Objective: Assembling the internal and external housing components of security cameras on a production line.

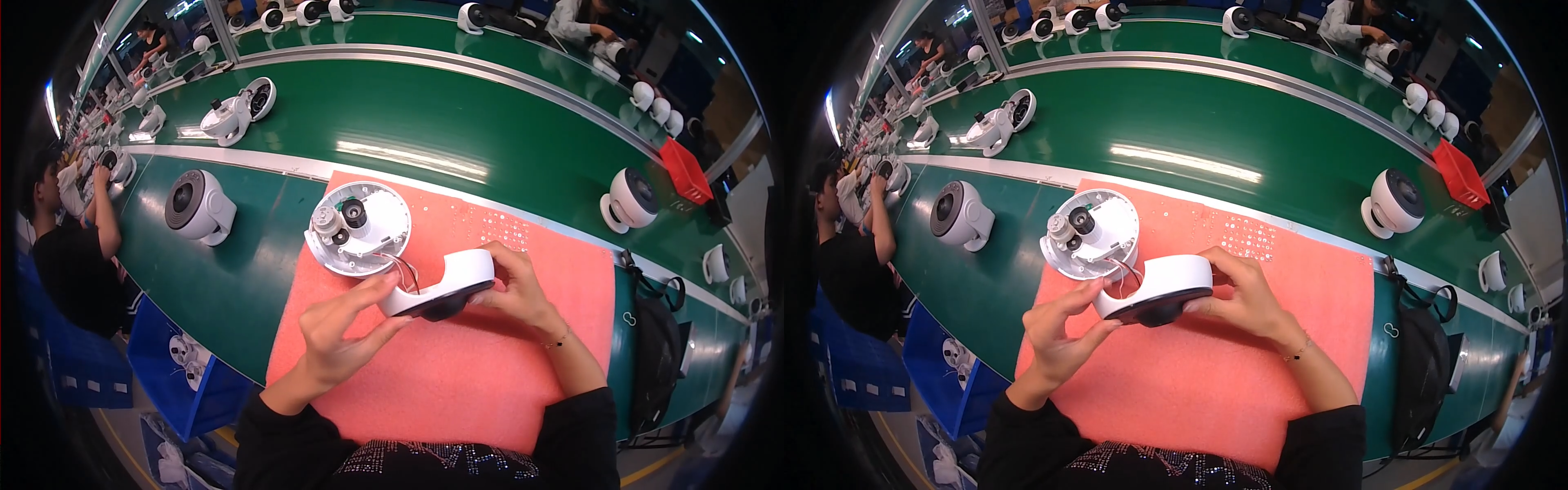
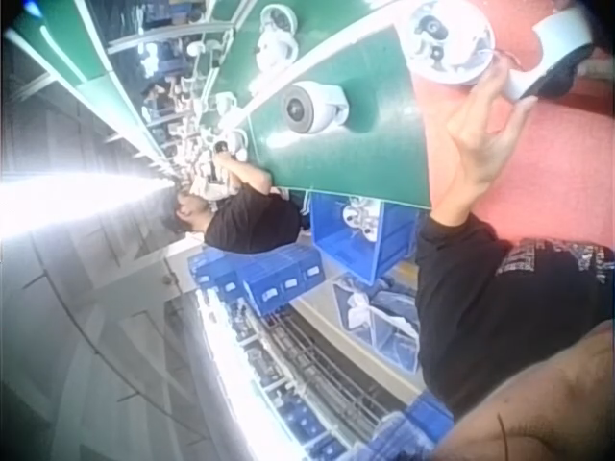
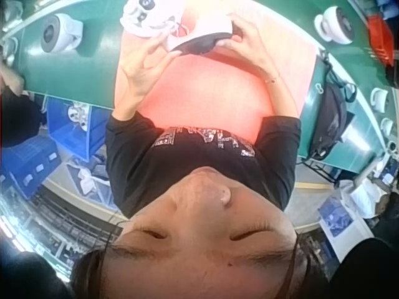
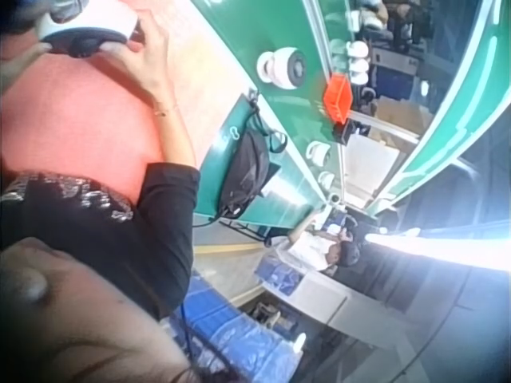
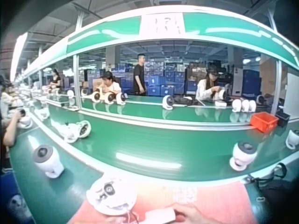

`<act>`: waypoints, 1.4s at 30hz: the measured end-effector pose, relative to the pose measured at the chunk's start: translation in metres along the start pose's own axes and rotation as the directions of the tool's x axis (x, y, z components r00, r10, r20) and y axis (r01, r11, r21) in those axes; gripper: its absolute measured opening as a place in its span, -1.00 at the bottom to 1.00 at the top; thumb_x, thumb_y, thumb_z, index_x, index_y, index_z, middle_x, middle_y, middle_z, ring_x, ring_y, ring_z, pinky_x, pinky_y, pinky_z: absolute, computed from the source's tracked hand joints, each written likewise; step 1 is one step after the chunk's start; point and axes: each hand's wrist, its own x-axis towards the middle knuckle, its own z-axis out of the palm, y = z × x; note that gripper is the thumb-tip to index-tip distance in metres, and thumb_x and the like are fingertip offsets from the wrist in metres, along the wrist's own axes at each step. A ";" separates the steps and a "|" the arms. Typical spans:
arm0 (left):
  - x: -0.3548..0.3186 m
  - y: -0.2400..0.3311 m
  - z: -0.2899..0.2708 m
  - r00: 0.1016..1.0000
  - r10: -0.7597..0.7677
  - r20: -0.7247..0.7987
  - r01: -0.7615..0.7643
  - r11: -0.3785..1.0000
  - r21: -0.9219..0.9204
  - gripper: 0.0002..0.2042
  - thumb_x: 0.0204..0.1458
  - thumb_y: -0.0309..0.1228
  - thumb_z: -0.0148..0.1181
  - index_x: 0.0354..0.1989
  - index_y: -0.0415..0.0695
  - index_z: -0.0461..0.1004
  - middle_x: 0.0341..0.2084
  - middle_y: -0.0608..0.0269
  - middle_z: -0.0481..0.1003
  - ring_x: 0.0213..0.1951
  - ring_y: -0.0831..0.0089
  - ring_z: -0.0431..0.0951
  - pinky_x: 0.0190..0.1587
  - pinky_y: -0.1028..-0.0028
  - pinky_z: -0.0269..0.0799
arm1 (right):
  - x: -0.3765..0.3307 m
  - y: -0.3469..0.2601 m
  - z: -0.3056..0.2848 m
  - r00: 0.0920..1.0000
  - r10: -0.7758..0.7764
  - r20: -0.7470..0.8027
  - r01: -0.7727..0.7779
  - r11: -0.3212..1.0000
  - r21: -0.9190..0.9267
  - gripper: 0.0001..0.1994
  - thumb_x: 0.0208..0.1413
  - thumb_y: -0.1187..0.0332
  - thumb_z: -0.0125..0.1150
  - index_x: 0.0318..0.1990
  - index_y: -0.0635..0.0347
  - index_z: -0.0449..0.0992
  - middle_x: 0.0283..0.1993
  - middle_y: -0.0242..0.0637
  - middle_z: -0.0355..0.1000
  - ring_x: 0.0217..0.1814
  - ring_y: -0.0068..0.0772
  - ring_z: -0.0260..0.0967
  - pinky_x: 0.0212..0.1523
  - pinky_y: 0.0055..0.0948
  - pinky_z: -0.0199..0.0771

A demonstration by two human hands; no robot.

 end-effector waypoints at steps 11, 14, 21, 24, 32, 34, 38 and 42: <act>-0.002 -0.004 0.004 0.996 0.082 -0.028 -0.080 0.993 0.083 -0.52 -0.37 -0.51 0.44 -0.16 -0.26 0.45 -0.25 0.03 0.53 -0.29 0.28 0.60 -0.32 0.47 0.54 | -0.003 0.002 0.005 1.000 -0.001 0.020 0.001 0.999 -0.037 -0.56 -0.14 0.40 0.38 -0.10 0.30 0.34 -0.18 -0.21 0.40 -0.13 -0.38 0.42 -0.08 -0.37 0.48; -0.002 -0.007 0.005 0.995 0.095 -0.021 -0.092 0.991 0.097 -0.52 -0.38 -0.51 0.44 -0.17 -0.26 0.46 -0.28 0.02 0.54 -0.37 0.28 0.60 -0.39 0.49 0.52 | -0.004 0.002 0.009 0.997 -0.072 -0.011 0.072 0.997 0.007 -0.52 -0.11 0.43 0.33 -0.02 0.27 0.28 -0.10 -0.17 0.38 -0.08 -0.33 0.40 -0.05 -0.34 0.47; 0.003 -0.001 0.007 0.989 0.144 0.038 -0.147 0.985 0.090 -0.52 -0.40 -0.55 0.41 -0.16 -0.24 0.47 -0.32 0.01 0.53 -0.41 0.28 0.58 -0.46 0.50 0.48 | -0.005 0.002 0.006 0.958 -0.271 0.090 0.282 0.949 -0.142 -0.53 -0.11 0.45 0.31 -0.02 0.24 0.26 -0.06 -0.11 0.37 -0.11 -0.23 0.39 -0.14 -0.35 0.41; 0.003 0.000 0.008 0.983 0.177 0.056 -0.181 0.980 0.080 -0.51 -0.41 -0.58 0.39 -0.15 -0.23 0.46 -0.35 0.02 0.52 -0.41 0.27 0.58 -0.48 0.49 0.47 | -0.007 -0.003 0.006 0.962 -0.251 0.105 0.265 0.953 -0.147 -0.53 -0.09 0.36 0.33 -0.05 0.23 0.26 -0.14 -0.09 0.43 -0.11 -0.23 0.42 -0.14 -0.36 0.41; 0.000 0.000 0.009 0.979 0.184 0.083 -0.189 0.981 0.055 -0.50 -0.42 -0.61 0.36 -0.14 -0.25 0.46 -0.35 0.03 0.52 -0.38 0.27 0.58 -0.45 0.49 0.48 | -0.011 -0.007 0.006 0.953 -0.285 0.104 0.301 0.931 -0.205 -0.45 -0.20 0.12 0.37 -0.11 0.25 0.32 -0.19 -0.11 0.44 -0.18 -0.24 0.44 -0.25 -0.38 0.45; 0.001 0.001 0.009 0.981 0.172 0.086 -0.176 0.983 0.042 -0.50 -0.44 -0.63 0.35 -0.15 -0.26 0.47 -0.34 0.00 0.52 -0.34 0.25 0.58 -0.41 0.49 0.50 | -0.011 -0.005 0.007 0.947 -0.306 0.094 0.320 0.916 -0.241 -0.46 -0.20 0.14 0.37 -0.10 0.25 0.31 -0.21 -0.11 0.45 -0.20 -0.22 0.44 -0.25 -0.36 0.46; -0.001 -0.001 0.013 0.983 0.173 0.067 -0.176 0.984 0.035 -0.50 -0.45 -0.65 0.34 -0.16 -0.26 0.48 -0.34 -0.02 0.52 -0.30 0.22 0.58 -0.37 0.48 0.53 | -0.010 -0.005 0.008 0.941 -0.329 0.077 0.338 0.906 -0.256 -0.46 -0.20 0.15 0.38 -0.10 0.25 0.31 -0.22 -0.11 0.45 -0.21 -0.21 0.45 -0.26 -0.36 0.46; 0.001 0.000 0.014 0.983 0.178 0.055 -0.180 0.983 0.037 -0.50 -0.47 -0.69 0.32 -0.17 -0.26 0.49 -0.34 -0.03 0.52 -0.27 0.20 0.58 -0.34 0.46 0.54 | -0.005 -0.009 0.012 0.911 -0.409 0.045 0.403 0.863 -0.305 -0.51 -0.20 0.23 0.38 -0.12 0.27 0.35 -0.26 -0.13 0.44 -0.30 -0.23 0.44 -0.35 -0.38 0.45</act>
